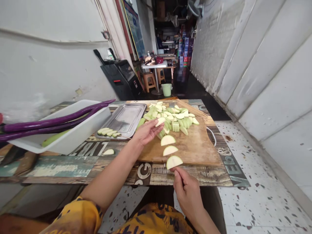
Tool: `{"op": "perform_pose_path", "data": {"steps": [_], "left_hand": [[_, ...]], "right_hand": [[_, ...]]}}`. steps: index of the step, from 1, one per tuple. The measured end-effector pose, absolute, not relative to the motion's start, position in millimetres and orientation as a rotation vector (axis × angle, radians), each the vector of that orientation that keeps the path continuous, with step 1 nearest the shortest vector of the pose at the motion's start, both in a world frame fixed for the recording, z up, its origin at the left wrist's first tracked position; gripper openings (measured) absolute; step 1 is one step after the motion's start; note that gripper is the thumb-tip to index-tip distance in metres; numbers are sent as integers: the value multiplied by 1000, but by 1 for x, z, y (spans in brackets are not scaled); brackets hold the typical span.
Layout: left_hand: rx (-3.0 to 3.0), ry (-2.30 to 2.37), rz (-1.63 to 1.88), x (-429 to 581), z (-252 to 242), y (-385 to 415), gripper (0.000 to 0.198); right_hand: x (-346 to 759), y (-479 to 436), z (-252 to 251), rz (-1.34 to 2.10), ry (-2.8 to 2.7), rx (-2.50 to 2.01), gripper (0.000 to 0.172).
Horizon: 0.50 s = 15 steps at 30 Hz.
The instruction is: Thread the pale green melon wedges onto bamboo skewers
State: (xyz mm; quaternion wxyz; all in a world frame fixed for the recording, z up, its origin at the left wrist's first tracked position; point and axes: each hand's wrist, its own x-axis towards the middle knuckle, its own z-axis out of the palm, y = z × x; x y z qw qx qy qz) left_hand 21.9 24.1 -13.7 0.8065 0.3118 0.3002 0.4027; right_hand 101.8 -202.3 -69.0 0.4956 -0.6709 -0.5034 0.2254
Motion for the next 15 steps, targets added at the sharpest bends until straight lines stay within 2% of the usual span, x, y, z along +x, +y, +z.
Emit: {"op": "perform_pose_path", "data": {"steps": [15], "left_hand": [[744, 690, 862, 20, -4, 17, 10]], "right_hand": [[100, -198, -67, 556, -1196, -1667, 33]]}}
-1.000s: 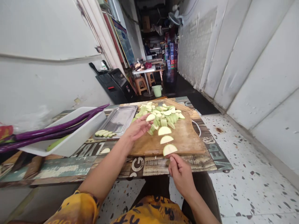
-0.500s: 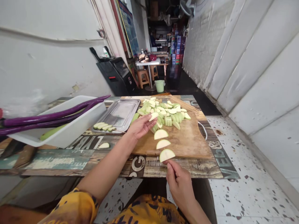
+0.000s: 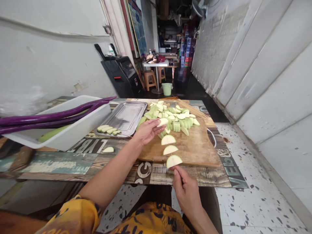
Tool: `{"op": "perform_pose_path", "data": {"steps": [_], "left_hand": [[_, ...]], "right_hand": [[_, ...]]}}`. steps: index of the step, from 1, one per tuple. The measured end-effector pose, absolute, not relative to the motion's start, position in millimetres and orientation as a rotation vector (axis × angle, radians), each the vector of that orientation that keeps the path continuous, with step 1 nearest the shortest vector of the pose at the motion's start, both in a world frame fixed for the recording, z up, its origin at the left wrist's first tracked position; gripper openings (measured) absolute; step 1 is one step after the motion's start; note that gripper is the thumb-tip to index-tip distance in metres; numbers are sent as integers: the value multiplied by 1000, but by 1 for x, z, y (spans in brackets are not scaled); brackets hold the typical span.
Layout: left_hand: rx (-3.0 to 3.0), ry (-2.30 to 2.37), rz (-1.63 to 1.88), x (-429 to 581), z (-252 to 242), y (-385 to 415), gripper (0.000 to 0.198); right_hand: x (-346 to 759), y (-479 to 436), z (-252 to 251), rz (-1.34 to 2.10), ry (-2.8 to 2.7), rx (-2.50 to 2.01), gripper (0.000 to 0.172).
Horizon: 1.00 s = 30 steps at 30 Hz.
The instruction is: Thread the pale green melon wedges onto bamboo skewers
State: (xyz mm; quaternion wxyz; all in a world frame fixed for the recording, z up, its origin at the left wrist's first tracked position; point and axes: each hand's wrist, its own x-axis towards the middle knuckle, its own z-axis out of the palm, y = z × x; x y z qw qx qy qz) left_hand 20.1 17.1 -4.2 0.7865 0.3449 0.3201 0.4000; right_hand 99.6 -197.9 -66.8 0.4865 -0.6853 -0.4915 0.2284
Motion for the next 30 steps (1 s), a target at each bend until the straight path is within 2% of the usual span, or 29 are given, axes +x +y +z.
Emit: {"op": "perform_pose_path", "data": {"steps": [9, 16, 24, 30], "left_hand": [[806, 729, 861, 21, -2, 14, 15], [856, 718, 860, 22, -3, 15, 15], [688, 635, 869, 25, -3, 12, 8], [557, 503, 795, 28, -5, 9, 24]], "right_hand": [[99, -197, -65, 661, -1139, -1647, 35], [94, -191, -60, 1007, -886, -1445, 34], [94, -185, -56, 1490, -424, -904, 23], [87, -182, -56, 1434, -438, -955, 23]]}}
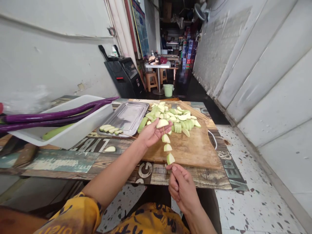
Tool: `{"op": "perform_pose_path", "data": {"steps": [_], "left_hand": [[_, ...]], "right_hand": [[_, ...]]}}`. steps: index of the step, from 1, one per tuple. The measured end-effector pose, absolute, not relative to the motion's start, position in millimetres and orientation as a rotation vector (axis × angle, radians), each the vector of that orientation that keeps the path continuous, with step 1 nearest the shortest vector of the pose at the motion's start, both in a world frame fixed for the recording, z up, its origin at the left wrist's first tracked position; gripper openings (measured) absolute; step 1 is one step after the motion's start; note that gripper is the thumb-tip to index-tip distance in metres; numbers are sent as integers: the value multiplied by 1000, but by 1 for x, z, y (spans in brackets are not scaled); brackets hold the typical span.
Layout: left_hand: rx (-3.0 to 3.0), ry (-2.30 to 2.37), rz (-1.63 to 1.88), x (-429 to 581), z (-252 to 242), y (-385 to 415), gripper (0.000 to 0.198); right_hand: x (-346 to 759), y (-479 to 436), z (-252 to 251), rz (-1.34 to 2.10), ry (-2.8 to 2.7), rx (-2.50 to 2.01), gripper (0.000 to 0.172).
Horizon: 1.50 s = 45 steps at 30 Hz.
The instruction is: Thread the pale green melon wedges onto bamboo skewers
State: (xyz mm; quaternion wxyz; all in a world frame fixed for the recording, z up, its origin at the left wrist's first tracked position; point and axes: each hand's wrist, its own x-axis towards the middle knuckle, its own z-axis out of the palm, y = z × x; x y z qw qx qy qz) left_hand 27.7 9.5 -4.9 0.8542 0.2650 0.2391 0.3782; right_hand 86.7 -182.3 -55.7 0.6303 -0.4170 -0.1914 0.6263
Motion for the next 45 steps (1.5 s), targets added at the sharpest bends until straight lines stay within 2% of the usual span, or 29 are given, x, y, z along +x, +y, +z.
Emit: {"op": "perform_pose_path", "data": {"steps": [4, 9, 11, 14, 19, 25, 28, 33, 38, 41, 43, 45], "left_hand": [[609, 531, 864, 28, -8, 8, 16], [646, 556, 924, 30, -10, 3, 12], [639, 553, 923, 31, -9, 0, 10], [618, 561, 908, 32, -8, -3, 9], [558, 581, 894, 33, -5, -5, 9], [553, 575, 879, 33, -4, -5, 11], [550, 563, 879, 33, -6, -3, 10], [538, 566, 899, 33, -8, -2, 7], [530, 597, 910, 34, -5, -5, 7], [539, 614, 914, 35, -4, -7, 8], [541, 628, 914, 35, -5, -7, 9], [538, 641, 908, 35, -5, -7, 9]], "right_hand": [[86, -184, -59, 1224, -679, -1296, 32], [86, -185, -66, 489, -1168, -1668, 31], [85, -184, -67, 323, -1257, -1697, 31], [83, -183, -68, 378, -1260, -1703, 31], [81, -182, -65, 733, -1026, -1606, 34], [80, -180, -55, 1266, -569, -1216, 33], [81, -177, -51, 1385, -458, -1053, 32], [80, -174, -55, 1194, -541, -1263, 38], [82, -174, -66, 684, -1004, -1626, 35], [82, -173, -68, 417, -1131, -1697, 33], [81, -173, -66, 443, -1121, -1686, 34], [80, -173, -64, 647, -1045, -1630, 36]]}}
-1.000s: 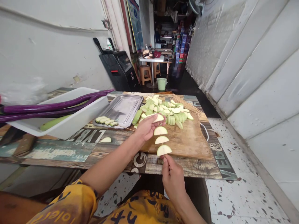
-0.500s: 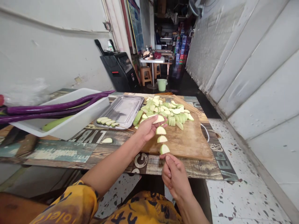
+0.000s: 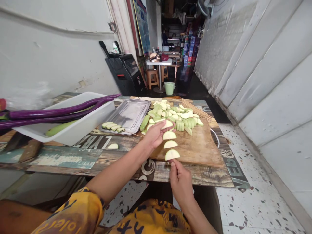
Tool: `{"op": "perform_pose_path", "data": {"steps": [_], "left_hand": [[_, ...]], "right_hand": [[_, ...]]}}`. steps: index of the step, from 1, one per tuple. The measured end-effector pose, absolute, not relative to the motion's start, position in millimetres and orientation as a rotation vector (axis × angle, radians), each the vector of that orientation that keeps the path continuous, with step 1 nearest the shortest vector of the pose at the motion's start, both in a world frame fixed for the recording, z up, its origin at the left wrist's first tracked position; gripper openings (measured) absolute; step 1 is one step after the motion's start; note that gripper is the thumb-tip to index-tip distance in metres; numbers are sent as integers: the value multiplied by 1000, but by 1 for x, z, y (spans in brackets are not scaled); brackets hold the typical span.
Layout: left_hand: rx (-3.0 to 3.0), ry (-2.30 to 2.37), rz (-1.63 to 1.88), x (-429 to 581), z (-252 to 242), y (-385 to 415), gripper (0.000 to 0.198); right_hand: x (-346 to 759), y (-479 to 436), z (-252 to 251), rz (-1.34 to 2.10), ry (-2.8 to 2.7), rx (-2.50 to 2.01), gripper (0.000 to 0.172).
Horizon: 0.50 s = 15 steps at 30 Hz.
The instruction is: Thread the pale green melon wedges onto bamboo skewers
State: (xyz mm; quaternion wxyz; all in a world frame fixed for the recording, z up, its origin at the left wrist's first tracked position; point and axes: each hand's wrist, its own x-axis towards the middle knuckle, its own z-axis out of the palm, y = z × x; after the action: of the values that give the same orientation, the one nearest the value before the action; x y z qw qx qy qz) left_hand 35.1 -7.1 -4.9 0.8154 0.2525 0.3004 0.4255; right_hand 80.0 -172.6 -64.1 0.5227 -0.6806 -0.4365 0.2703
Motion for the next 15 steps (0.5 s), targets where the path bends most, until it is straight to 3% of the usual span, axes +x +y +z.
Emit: {"op": "perform_pose_path", "data": {"steps": [3, 6, 15], "left_hand": [[525, 647, 899, 36, -6, -7, 7], [509, 648, 909, 37, -7, -7, 4], [498, 666, 911, 37, -6, -9, 7]], "right_hand": [[81, -172, -61, 989, -823, -1480, 39], [82, -171, -61, 1117, -656, -1376, 42], [78, -169, -66, 967, -743, -1444, 40]]}}
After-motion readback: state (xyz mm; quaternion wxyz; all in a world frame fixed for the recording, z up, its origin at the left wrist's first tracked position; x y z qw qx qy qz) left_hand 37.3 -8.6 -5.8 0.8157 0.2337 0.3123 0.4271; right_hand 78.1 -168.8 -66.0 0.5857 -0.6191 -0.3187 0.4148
